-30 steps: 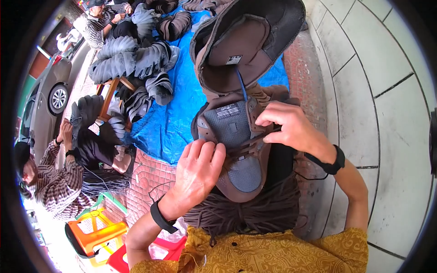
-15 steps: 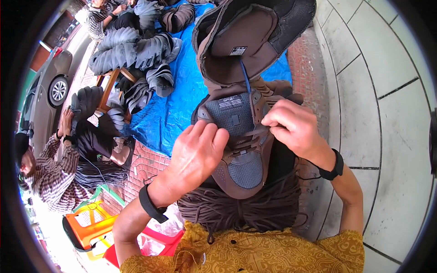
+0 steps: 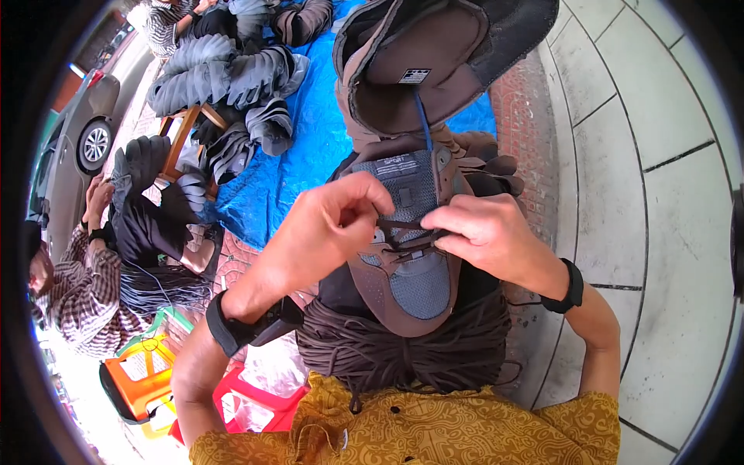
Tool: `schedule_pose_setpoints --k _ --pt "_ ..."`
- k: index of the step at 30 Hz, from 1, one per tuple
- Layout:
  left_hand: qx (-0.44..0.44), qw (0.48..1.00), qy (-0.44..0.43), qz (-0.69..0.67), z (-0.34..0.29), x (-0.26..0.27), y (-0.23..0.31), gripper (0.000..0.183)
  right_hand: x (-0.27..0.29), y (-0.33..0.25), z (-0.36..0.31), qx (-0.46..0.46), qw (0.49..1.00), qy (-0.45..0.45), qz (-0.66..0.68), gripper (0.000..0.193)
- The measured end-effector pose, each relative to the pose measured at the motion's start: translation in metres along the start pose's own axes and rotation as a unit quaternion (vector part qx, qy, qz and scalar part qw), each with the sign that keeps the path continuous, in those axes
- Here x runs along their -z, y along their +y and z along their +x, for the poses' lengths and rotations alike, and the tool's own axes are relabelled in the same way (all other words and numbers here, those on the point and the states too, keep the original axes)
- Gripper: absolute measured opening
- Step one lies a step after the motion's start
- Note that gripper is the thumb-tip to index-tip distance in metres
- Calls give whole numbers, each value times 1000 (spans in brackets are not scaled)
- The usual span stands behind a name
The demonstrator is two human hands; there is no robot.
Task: Insert and tighten laces into the eyelets of a shoe upper.
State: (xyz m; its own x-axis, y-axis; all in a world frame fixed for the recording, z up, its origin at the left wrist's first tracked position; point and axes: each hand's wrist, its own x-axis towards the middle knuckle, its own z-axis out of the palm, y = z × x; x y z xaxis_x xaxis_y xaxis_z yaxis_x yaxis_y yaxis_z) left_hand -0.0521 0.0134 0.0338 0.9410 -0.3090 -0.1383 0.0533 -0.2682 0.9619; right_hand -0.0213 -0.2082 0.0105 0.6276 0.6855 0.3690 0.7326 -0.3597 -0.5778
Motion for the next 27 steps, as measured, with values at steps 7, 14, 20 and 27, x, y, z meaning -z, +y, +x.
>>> schedule_pose_setpoints --k 7,14,20,27 --pt "-86 971 -12 223 -5 2 3 13 2 5 4 0 997 -73 -40 20" --pt "-243 841 -45 482 -9 7 13 13 25 10 20 -171 958 -90 213 7" --pt "-243 885 38 396 -22 23 -9 16 21 32 -2 -257 927 -38 271 9" --pt "-188 912 55 361 -19 17 -7 12 21 29 -2 -273 912 -28 303 8"
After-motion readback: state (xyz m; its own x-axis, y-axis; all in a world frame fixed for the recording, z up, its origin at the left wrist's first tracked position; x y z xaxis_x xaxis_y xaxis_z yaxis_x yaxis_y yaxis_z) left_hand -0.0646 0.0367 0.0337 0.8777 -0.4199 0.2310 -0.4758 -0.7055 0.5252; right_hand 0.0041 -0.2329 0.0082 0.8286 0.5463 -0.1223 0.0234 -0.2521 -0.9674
